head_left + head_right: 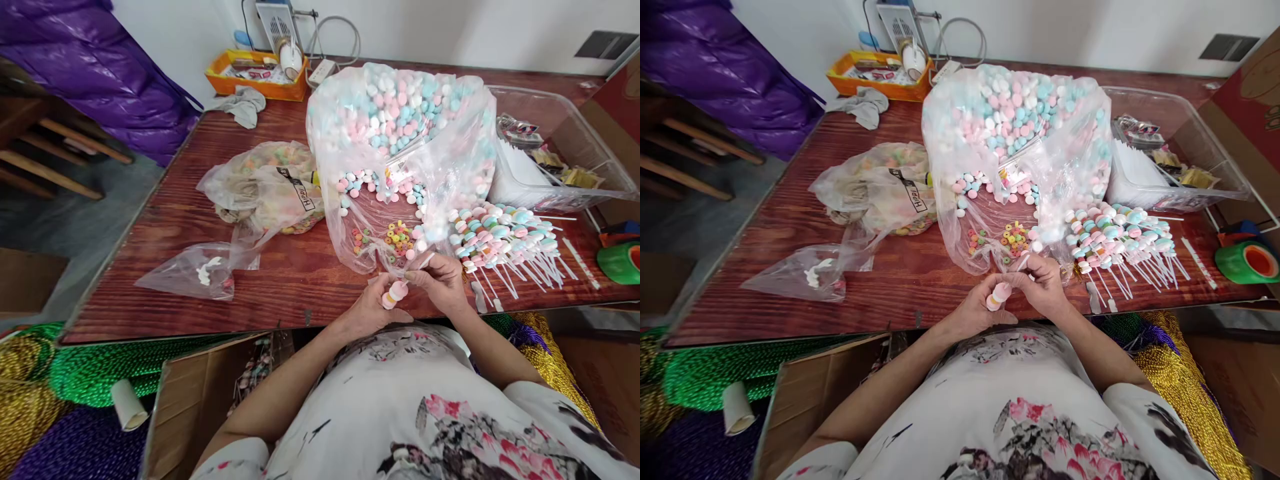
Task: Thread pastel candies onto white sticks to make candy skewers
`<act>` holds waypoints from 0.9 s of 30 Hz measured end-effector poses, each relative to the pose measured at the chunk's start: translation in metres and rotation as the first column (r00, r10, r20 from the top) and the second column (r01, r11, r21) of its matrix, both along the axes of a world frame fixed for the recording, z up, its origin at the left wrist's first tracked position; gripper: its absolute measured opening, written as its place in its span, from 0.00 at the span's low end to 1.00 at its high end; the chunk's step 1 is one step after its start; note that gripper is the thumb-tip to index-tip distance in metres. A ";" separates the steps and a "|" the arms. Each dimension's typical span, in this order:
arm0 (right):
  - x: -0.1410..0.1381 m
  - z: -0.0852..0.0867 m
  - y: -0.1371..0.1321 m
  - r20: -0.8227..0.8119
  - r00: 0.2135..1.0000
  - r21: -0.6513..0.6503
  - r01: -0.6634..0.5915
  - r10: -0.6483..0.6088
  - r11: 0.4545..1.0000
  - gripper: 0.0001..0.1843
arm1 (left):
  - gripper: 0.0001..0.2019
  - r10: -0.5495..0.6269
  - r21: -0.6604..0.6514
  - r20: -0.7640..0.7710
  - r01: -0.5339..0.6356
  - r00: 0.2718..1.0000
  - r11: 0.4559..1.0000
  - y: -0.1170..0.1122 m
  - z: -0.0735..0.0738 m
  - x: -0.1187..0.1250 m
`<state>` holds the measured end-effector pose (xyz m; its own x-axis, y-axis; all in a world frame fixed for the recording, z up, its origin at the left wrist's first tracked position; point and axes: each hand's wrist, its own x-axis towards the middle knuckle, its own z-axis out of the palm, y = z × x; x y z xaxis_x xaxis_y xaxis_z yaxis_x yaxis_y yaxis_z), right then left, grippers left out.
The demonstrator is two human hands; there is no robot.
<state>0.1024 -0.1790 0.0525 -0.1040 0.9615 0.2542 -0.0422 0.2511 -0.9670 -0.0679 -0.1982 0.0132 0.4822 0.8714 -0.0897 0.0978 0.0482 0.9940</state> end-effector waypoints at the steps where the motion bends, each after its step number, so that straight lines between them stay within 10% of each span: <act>1: -0.001 -0.001 0.000 0.015 1.000 -0.001 -0.001 0.001 1.000 0.10 | 0.28 0.008 0.023 -0.063 -0.007 0.998 1.000 0.002 0.004 -0.003; 9: 0.002 -0.004 0.007 -0.103 0.954 0.031 0.285 -0.280 0.958 0.07 | 0.46 -0.060 0.202 -0.236 0.110 0.970 0.973 0.010 0.018 -0.015; 18: -0.009 -0.024 0.002 0.077 0.996 -0.035 0.051 -0.049 0.998 0.12 | 0.53 -0.101 0.188 -0.131 0.124 0.986 0.974 0.010 0.007 -0.007; 27: -0.004 -0.026 0.016 -0.352 0.934 -0.315 -0.059 -0.059 0.947 0.11 | 0.74 -0.180 -0.138 0.097 0.192 0.979 0.972 0.024 0.023 -0.047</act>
